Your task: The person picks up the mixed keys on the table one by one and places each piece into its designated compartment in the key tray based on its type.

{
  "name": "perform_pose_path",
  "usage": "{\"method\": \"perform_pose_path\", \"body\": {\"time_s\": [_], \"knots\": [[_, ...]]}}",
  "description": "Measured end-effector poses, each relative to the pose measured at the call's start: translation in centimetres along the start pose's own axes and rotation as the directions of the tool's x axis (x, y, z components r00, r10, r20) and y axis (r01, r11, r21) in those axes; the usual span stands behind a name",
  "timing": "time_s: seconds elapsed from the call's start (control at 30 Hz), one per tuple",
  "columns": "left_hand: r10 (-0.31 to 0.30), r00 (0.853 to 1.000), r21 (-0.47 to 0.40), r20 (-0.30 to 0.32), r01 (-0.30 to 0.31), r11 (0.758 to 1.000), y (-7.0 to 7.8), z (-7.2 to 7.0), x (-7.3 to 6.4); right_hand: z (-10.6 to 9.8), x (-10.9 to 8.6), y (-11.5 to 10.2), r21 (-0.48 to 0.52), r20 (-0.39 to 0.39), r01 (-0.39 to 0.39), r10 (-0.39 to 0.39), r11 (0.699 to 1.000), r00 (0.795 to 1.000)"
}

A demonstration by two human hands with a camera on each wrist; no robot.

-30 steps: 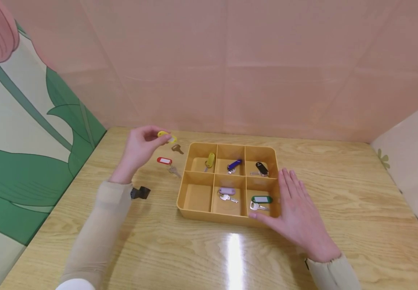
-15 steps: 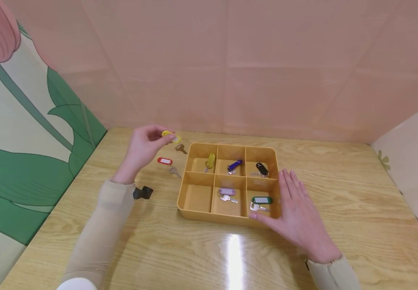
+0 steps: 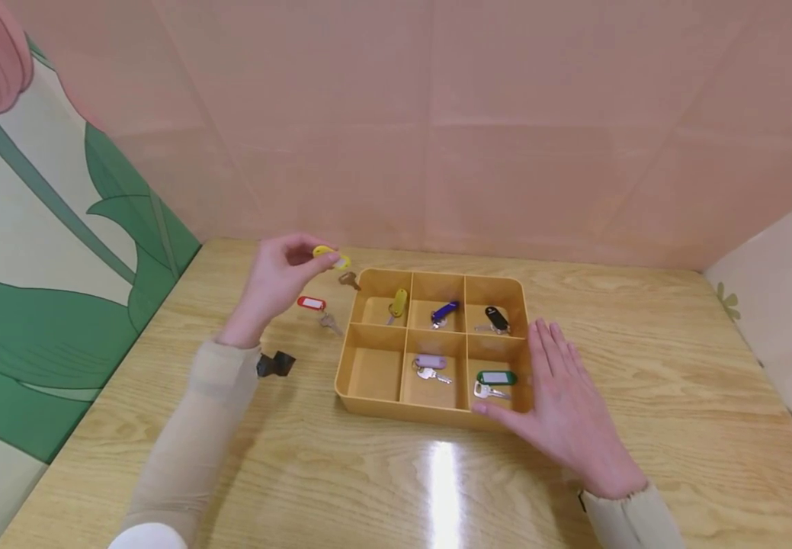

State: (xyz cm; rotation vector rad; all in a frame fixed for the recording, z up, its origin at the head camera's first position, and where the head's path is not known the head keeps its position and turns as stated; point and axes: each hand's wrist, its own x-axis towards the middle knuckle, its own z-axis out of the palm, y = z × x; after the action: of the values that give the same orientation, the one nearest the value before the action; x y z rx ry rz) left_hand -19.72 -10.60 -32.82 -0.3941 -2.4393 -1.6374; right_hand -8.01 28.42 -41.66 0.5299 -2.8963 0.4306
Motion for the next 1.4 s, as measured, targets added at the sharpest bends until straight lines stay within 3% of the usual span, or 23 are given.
{"method": "perform_pose_path", "body": {"time_s": [0.77, 1.03, 1.4], "knots": [[0.022, 0.999, -0.042, 0.041, -0.021, 0.999, 1.2, 1.6, 0.4, 0.0, 0.1, 0.1, -0.003, -0.003, -0.001, 0.001, 1.000, 1.000], [0.038, 0.997, -0.051, 0.066, -0.035, 0.998, 0.6, 2.4, 0.6, 0.1, 0.0, 0.1, -0.003, -0.009, 0.009, -0.009, 1.000, 1.000], [-0.010, 0.996, -0.004, 0.093, 0.010, 1.000, -0.6, 3.3, 0.8, 0.1, 0.1, 0.2, -0.001, -0.004, 0.004, -0.004, 1.000, 1.000]]}}
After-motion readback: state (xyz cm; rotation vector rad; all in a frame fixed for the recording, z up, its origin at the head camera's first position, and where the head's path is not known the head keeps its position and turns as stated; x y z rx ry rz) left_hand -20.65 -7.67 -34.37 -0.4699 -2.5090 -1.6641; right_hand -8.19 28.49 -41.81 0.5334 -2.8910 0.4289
